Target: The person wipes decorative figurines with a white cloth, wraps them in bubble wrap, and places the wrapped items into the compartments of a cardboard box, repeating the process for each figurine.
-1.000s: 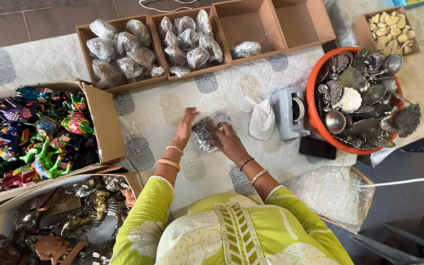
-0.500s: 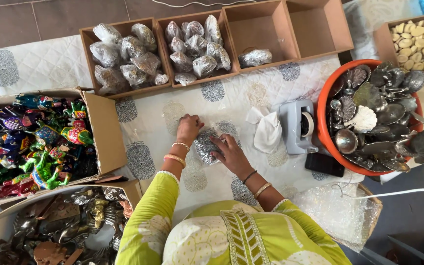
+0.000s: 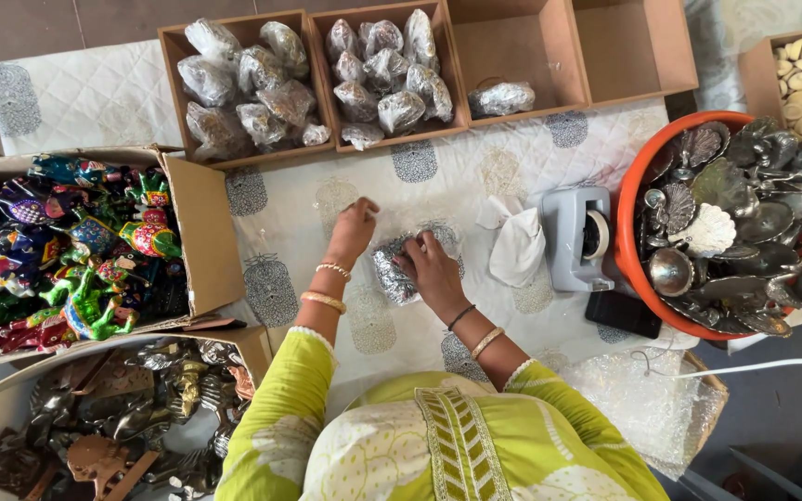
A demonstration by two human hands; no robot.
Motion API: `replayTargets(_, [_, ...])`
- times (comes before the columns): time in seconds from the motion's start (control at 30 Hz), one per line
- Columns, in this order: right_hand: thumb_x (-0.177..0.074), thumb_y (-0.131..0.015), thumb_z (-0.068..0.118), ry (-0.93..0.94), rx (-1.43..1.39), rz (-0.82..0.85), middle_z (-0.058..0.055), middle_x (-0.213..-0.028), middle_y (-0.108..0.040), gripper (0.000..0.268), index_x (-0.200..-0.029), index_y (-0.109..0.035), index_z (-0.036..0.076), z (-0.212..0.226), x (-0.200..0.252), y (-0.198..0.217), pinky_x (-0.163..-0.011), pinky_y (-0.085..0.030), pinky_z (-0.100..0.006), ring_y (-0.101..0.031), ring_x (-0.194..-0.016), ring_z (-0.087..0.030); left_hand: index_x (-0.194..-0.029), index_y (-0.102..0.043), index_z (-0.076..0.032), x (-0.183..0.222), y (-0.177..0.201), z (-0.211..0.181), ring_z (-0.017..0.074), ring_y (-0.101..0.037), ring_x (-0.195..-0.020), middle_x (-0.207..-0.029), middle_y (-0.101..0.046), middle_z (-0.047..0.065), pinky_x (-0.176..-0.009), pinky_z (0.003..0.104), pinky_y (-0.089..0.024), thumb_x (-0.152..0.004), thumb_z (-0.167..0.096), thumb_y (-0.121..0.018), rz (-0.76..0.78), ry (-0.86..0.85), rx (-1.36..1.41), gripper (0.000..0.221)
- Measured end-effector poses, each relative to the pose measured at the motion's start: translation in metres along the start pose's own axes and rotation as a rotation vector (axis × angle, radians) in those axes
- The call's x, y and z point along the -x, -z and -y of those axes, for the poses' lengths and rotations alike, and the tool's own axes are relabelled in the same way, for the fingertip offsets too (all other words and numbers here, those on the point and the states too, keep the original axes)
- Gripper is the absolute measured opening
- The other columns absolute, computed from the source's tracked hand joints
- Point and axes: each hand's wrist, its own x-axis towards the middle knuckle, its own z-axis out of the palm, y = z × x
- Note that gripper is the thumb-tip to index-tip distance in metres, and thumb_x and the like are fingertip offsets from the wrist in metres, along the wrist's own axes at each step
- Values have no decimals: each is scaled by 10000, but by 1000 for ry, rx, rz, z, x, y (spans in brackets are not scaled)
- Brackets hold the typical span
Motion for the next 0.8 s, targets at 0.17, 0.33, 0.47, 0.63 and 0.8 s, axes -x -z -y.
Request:
replayTargets(0.17, [-958,-660,310,9,14,42,-105,-1003,-517,447,-1378,-569,185,9,-8,15,-553,-545,-377,-613,-819,-254,-1052,-705,-35,16,6,2,340,-704,-905,-953,-729,176,-813,435,-558,-789,-215,-810,-30,-7,-128,335])
replayTargets(0.33, [-976,-670,307,11,56,58,-108,-1017,-508,424,-1384,-569,248,-3,-3,4,-594,-561,-381,-618,-852,-259,-960,-735,-42,13,-4,-7,280,-737,-824,-878,-753,134,-775,386,-581,-783,-233,-842,13,89,-28,282])
replayTargets(0.47, [-962,-695,289,12,-7,38,-120,-1031,-496,428,-1371,-584,232,-4,-3,3,-638,-569,-388,-616,-841,-270,-880,-696,-29,10,-7,-18,249,-724,-720,-798,-743,119,-691,368,-576,-790,-171,-833,-33,24,65,217])
replayTargets(0.63, [-954,-694,285,7,-56,31,-127,-1038,-490,425,-1360,-586,218,-8,-2,1,-655,-563,-407,-615,-848,-289,-870,-642,-27,5,-13,-46,248,-707,-690,-769,-728,123,-661,374,-567,-784,-136,-824,-60,-29,110,228])
replayTargets(0.8, [-989,-658,316,-61,-118,75,-140,-1026,-468,446,-1404,-564,183,-11,-2,-1,-707,-548,-424,-594,-825,-303,-884,-663,-60,8,-11,-67,275,-725,-737,-792,-735,109,-687,393,-565,-804,-158,-820,-48,-22,65,201])
